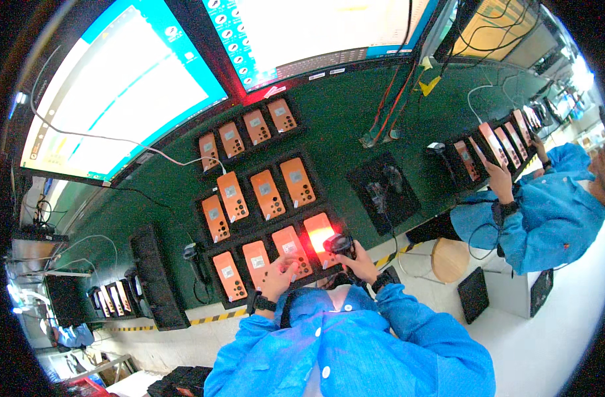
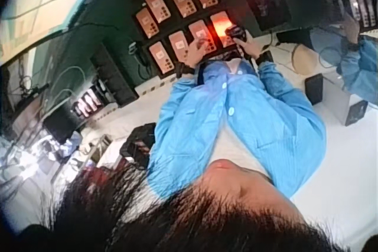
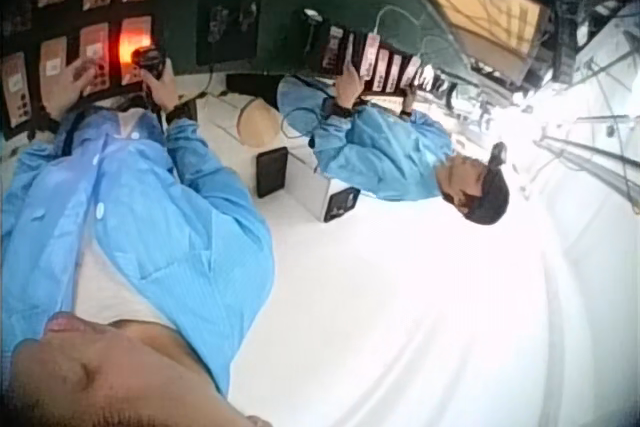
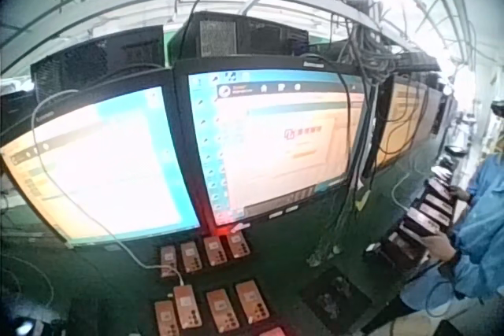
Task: Scanning and verifying handheld electronic devices at a testing workstation.
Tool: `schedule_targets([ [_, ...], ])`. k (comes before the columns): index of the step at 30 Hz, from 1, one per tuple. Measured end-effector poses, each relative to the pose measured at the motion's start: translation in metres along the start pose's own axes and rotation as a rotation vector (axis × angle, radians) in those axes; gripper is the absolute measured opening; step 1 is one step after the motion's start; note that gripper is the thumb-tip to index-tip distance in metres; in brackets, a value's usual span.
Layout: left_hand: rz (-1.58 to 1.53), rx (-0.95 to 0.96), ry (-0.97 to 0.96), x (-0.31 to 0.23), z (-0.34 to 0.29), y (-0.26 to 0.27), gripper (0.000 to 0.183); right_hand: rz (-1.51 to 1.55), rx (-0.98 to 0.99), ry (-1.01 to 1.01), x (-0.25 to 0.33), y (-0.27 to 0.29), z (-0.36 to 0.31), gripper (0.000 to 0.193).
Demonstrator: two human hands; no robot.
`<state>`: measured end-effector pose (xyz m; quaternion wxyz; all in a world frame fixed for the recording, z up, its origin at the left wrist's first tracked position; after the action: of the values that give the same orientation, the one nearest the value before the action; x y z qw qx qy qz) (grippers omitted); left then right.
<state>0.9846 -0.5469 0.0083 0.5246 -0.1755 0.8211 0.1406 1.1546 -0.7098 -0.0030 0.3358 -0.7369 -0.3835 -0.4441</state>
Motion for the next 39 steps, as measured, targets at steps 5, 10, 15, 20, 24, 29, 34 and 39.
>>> schedule_targets([
  [5,0.032,-0.019,-0.062,-0.005,-0.001,-0.008,0.021,0.023,0.012,-0.040,-0.002,0.000,-0.006,0.039],
  [10,0.044,-0.018,-0.093,-0.002,0.007,-0.010,0.025,-0.024,-0.023,-0.018,-0.005,0.008,-0.001,0.040],
  [15,0.074,0.142,0.050,0.004,0.041,-0.034,0.037,-0.368,-0.394,0.069,-0.006,0.074,0.040,0.054],
  [20,0.349,0.016,0.037,0.015,0.089,-0.063,0.059,-0.567,-0.517,0.097,-0.012,0.101,0.092,0.051],
  [24,-0.192,0.022,0.123,0.021,0.095,-0.094,0.073,-0.603,-0.617,0.168,0.031,0.082,0.075,0.038],
  [29,0.114,-0.459,0.219,-0.024,0.077,-0.051,0.068,-0.068,-0.502,0.292,0.029,0.074,0.059,0.044],
  [34,0.402,-0.316,-0.037,0.007,0.123,-0.043,0.032,0.168,-0.220,0.163,0.053,0.049,0.071,0.030],
  [39,-0.064,-0.065,-0.249,-0.050,0.100,-0.046,0.018,-0.223,0.047,0.383,0.103,0.023,0.069,0.019],
])
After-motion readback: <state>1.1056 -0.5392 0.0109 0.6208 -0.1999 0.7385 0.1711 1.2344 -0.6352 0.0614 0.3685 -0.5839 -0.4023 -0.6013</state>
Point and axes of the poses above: each hand's wrist, its own z-axis towards the middle knuckle, its own y-axis out of the back of the hand, x = y × z, the point moved 8 cm from there along z, towards the middle knuckle, and after that the axes turned 9 degrees about x, right-handed, at the moved point
